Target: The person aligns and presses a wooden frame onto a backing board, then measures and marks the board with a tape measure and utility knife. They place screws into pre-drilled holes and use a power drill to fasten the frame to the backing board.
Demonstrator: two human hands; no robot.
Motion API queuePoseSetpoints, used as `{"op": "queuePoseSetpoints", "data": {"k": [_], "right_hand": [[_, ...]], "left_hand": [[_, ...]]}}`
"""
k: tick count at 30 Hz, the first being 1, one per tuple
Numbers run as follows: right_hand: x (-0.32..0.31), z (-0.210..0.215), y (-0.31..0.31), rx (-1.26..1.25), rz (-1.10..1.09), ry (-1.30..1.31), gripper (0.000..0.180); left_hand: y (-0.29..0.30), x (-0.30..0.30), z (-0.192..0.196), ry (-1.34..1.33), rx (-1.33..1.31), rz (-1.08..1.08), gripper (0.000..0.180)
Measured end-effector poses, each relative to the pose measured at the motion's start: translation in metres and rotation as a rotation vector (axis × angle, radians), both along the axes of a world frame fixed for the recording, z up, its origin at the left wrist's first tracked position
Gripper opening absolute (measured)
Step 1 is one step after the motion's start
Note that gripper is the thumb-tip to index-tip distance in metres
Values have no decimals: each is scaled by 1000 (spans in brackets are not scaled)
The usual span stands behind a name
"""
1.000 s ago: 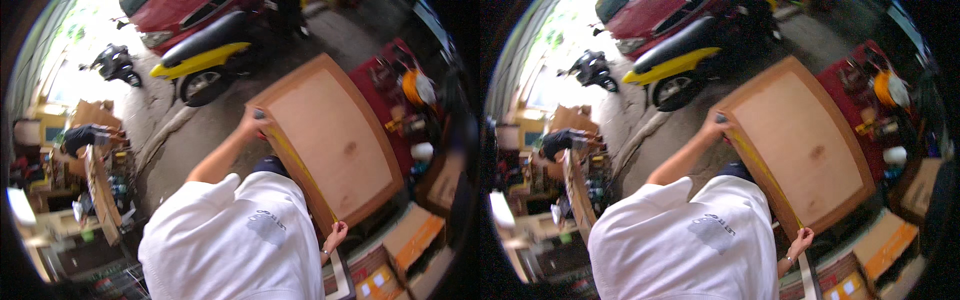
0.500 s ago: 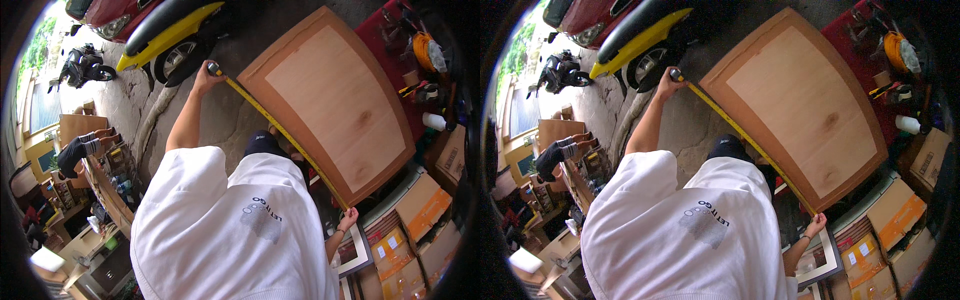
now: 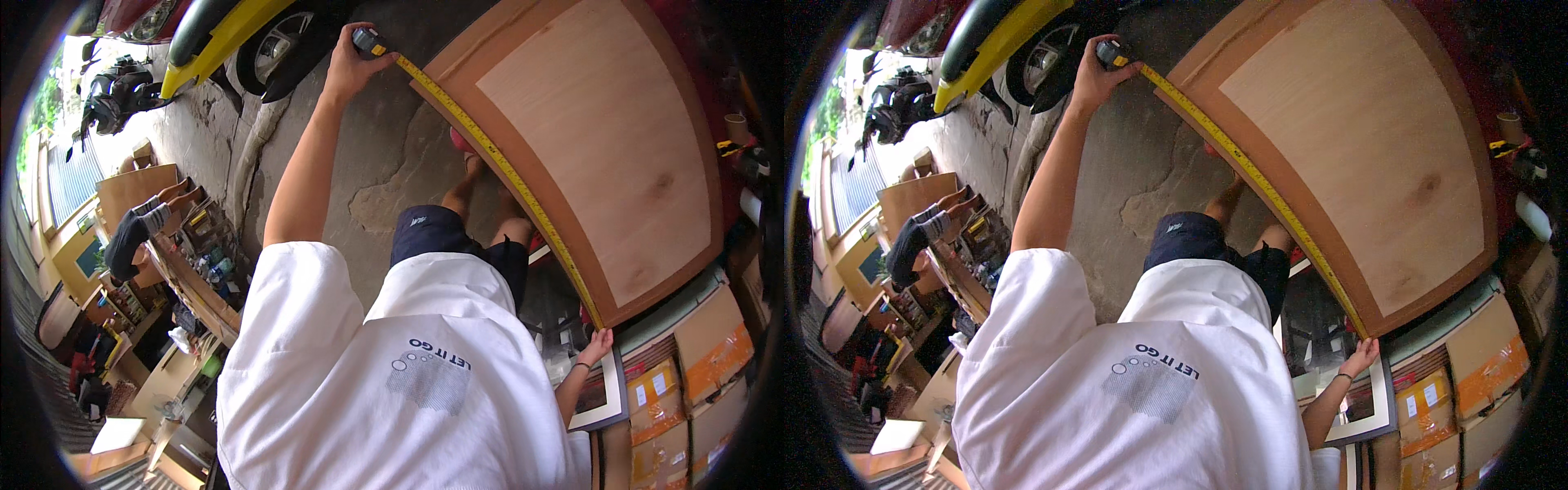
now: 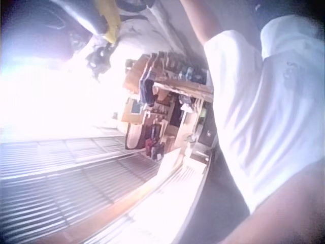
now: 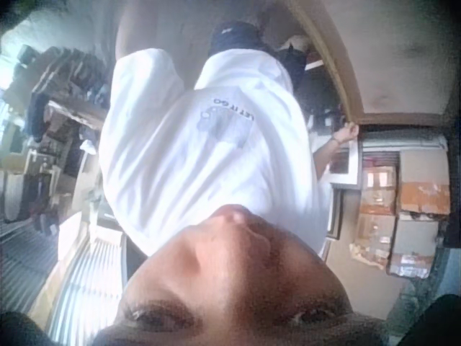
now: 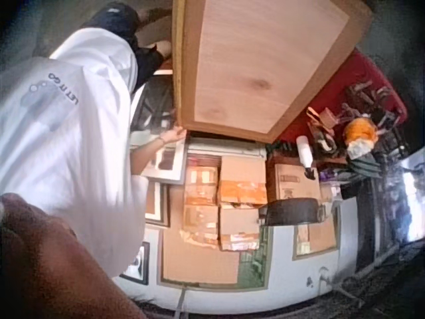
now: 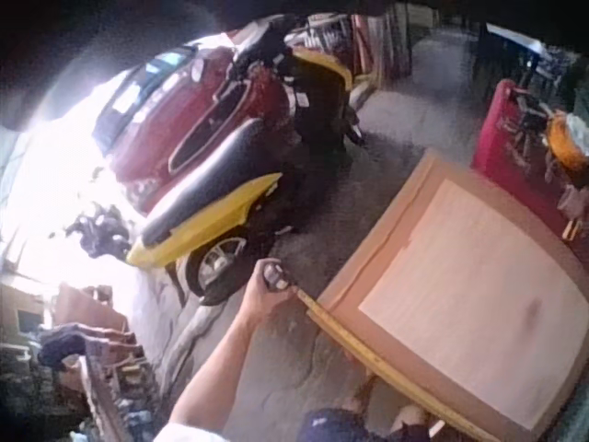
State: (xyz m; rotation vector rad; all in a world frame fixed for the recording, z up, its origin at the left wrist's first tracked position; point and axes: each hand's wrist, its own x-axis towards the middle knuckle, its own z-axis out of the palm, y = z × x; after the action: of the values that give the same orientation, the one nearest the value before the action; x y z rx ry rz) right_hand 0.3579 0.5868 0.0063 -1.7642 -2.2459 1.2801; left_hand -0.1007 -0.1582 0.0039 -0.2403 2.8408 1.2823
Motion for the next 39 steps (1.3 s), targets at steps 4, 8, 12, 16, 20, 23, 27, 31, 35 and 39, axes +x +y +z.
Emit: {"op": "queuePoseSetpoints", "data": {"k": [4,8,12,16,20,23,27,31,35,39], "right_hand": [[44,-27,-21,-38,-260,-192,53],[53,-75,-116,-416,-49,-376,50],[-37,-113,-219,-355,791,-222,46],[-122,-145,-262,-282,1097,-510,45],[-78,-237,-258,40,1230,-312,43],[-119,-199,-267,-100,1345,-469,39],[-116,-202,-273,61,1395,-407,34],[-79,-207,-258,-266,1077,-385,32],[-28,-142,-244,-113,779,-253,36],[4,-57,-219,-206,676,-471,36]], "left_hand": [[-6,4,-3,60,-41,-39,67],[0,4,4,27,-71,-33,66],[-8,2,0,18,-98,-37,67],[-3,2,9,1,-133,-28,69],[10,-16,12,-41,-117,-86,69],[11,2,27,-88,-151,6,69],[14,5,38,-114,-78,46,69],[39,8,43,-2,-83,-20,64],[79,39,44,191,-92,-162,57],[182,95,45,181,313,-60,54]]}}
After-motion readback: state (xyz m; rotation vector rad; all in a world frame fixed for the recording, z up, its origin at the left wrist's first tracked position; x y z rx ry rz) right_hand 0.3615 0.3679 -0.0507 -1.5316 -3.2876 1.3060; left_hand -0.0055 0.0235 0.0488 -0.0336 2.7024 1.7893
